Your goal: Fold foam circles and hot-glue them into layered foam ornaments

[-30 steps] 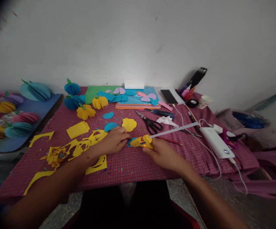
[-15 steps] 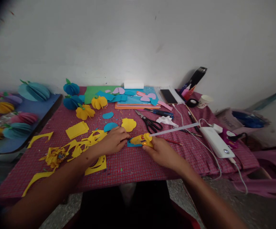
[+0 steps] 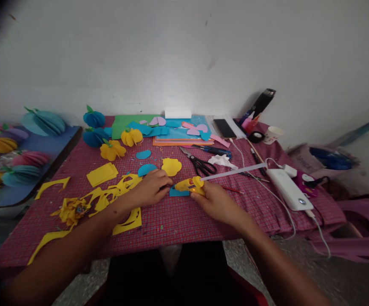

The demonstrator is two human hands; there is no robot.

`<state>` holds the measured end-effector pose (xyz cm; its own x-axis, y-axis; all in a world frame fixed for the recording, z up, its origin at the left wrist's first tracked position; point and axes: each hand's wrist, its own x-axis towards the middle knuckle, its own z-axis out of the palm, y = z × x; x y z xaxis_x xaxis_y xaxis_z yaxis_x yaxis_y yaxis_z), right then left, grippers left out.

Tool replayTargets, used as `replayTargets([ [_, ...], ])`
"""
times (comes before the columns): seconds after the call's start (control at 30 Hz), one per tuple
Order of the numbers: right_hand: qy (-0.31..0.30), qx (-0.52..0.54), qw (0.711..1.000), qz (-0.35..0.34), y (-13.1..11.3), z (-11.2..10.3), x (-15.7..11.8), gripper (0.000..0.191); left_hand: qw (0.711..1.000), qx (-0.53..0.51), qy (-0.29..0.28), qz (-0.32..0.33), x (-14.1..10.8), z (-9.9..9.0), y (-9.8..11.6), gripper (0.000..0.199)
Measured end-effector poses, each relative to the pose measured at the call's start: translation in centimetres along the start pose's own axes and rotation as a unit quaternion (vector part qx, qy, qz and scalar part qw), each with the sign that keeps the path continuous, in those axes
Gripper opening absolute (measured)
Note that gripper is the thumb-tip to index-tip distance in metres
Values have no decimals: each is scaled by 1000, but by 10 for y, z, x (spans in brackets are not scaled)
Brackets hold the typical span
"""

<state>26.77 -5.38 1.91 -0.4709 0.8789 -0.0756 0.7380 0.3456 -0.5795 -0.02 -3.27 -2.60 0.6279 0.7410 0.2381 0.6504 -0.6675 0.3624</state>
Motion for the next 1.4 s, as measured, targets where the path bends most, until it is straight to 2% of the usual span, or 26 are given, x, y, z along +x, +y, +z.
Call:
replayTargets([
  [0.57,12,26,1000,-2,5,-5,2,26,1000,-25,-5,14,1,-3,-1,21],
  [1.0,26,22,999,-7,6,-13,-2,26,999,25,-29,22,1,-10,8,23],
  [1.4,23,0,1000,12,16,-15,-9,26,999,20,-33,20,1,-10,7,23],
])
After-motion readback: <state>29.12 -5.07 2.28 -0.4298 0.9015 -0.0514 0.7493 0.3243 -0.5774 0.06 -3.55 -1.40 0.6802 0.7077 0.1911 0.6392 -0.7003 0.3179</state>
